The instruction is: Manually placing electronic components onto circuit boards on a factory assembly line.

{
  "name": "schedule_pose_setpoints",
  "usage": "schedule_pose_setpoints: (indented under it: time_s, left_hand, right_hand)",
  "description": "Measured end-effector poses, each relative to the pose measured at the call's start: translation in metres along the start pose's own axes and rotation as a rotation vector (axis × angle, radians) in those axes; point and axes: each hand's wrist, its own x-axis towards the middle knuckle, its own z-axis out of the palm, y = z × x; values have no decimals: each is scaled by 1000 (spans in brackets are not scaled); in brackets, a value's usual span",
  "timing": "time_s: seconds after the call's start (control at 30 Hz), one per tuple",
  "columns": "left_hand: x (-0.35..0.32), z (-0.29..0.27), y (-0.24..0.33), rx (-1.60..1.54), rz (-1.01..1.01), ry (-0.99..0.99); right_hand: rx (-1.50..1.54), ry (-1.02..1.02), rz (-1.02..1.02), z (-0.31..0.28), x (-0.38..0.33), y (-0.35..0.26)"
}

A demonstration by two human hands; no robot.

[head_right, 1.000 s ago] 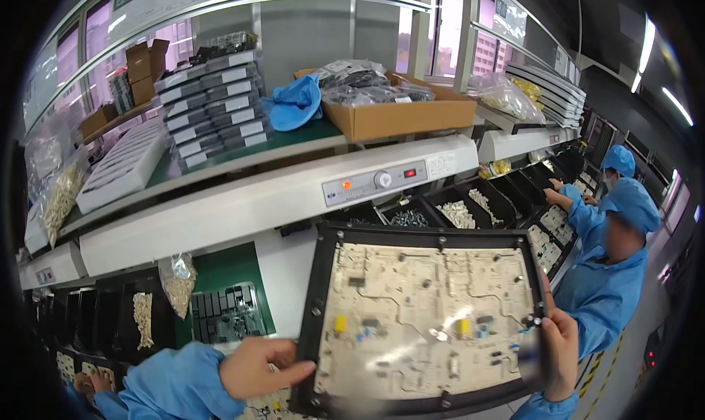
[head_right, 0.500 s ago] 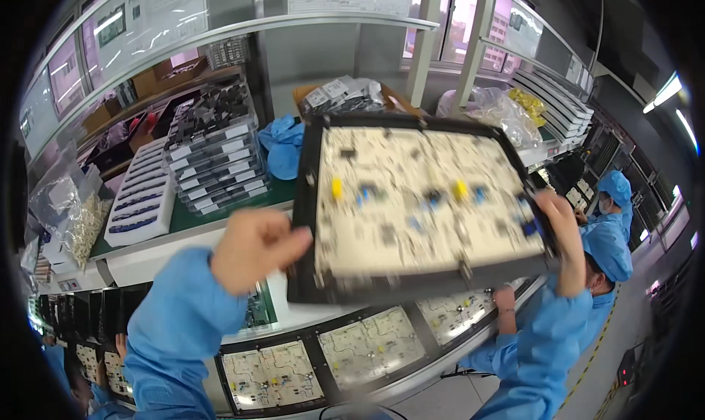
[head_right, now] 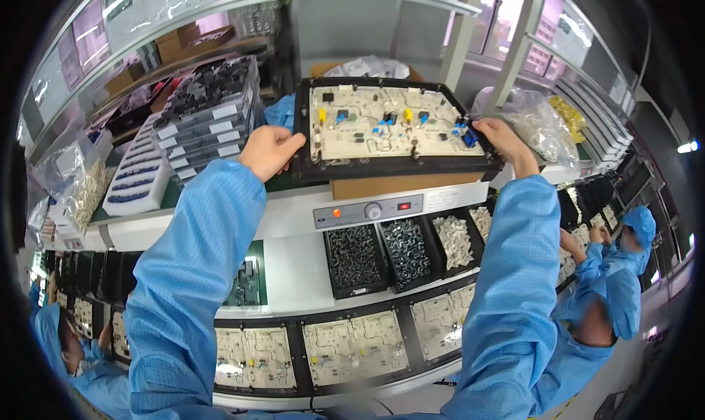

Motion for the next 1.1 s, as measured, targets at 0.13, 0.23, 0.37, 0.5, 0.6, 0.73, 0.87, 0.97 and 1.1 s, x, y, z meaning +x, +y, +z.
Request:
schedule_pose_setpoints:
  time_s: [0.13, 0.23, 0.37, 0.5, 0.6, 0.73, 0.87, 0.97, 1.1]
  left_hand:
    - [4, 2, -5, 82, 16, -35]
    - [6, 4, 4, 76, -32, -98]
    - [-36, -21, -1, -7, -153, -107]
    - [-151, -21, -49, -8, 208, -23]
    - [-260, -22, -124, -2, 39, -9]
    - [-379, -30, -216, 173, -109, 126]
    - [-485, -30, -298, 355, -173, 161]
    - [-549, -4, -335, 399, -236, 371]
    - [-584, 13, -332, 177, -287, 468]
  right_hand:
    - [-324, -107, -66, -17, 16, 1]
    - [-824, 219, -460, -69, 17, 36]
    - [-85, 1045, -435, 34, -91, -33]
    - [-297, 872, -334, 228, -236, -37]
    - [66, 87, -404, 374, -264, -90]
    - [-229, 83, -722, 504, -244, -78]
    - [-130, 47, -517, 543, -219, -82]
    - [-345, -109, -603, 610, -222, -70]
    - [-514, -60, -445, 637, -212, -56]
